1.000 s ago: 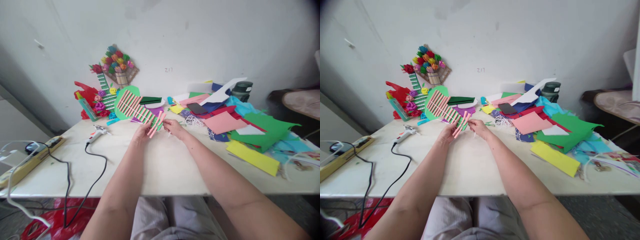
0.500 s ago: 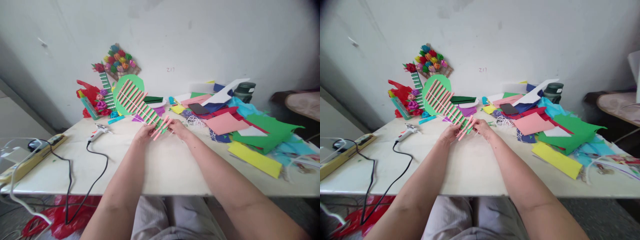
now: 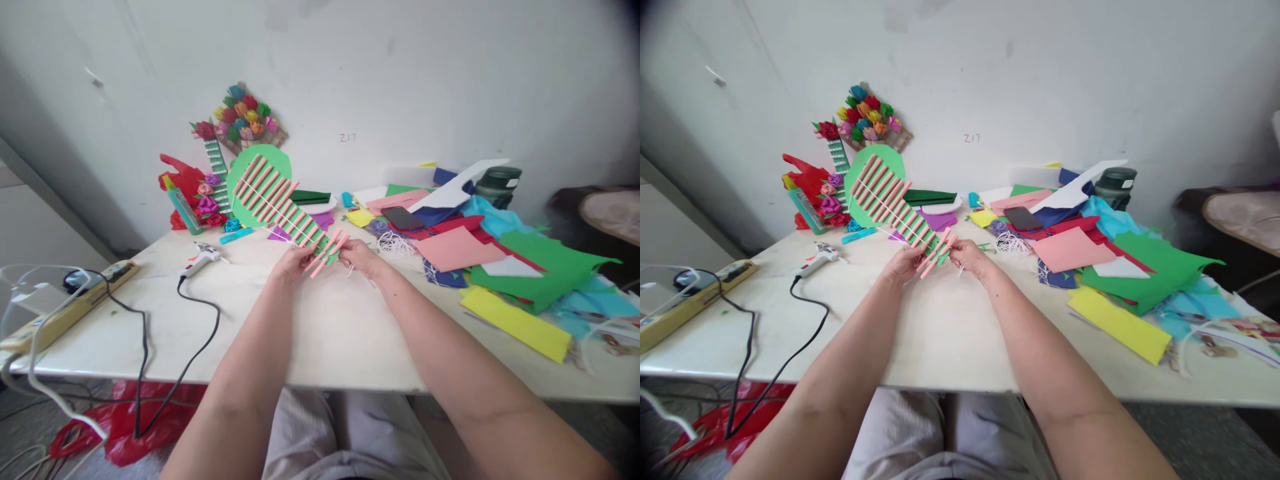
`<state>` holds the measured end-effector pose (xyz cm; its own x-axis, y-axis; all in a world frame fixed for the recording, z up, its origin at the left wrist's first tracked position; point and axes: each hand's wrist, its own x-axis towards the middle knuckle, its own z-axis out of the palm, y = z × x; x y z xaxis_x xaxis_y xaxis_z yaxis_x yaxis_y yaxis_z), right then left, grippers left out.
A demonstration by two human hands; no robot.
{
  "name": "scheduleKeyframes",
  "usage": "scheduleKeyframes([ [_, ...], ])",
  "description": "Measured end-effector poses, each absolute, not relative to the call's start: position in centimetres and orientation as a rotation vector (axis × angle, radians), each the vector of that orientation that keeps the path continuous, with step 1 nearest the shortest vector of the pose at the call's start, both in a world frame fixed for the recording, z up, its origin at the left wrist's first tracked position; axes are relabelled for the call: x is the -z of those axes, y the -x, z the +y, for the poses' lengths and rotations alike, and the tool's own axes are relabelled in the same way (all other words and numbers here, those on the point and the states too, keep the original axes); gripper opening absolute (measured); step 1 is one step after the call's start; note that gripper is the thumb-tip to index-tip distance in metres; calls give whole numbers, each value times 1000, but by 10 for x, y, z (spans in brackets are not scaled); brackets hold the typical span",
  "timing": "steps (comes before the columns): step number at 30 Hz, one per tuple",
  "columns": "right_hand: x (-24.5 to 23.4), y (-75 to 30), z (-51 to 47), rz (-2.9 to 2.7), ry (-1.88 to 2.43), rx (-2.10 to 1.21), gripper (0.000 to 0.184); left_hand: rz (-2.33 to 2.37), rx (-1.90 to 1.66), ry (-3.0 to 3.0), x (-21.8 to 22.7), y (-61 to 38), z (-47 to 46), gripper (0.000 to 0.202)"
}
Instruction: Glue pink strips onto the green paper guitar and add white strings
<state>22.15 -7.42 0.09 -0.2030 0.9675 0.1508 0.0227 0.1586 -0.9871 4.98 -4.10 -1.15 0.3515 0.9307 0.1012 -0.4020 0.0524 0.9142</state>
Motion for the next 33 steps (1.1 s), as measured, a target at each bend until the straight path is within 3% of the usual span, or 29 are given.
scheduleKeyframes([
  [17, 5, -225, -69, -1513, 1018, -1182, 16, 578, -1111, -1082, 16, -48, -38, 24],
  [33, 20, -228, -56, -1582, 901, -1108, 17, 559, -1086, -1023, 12, -48, -40, 13],
])
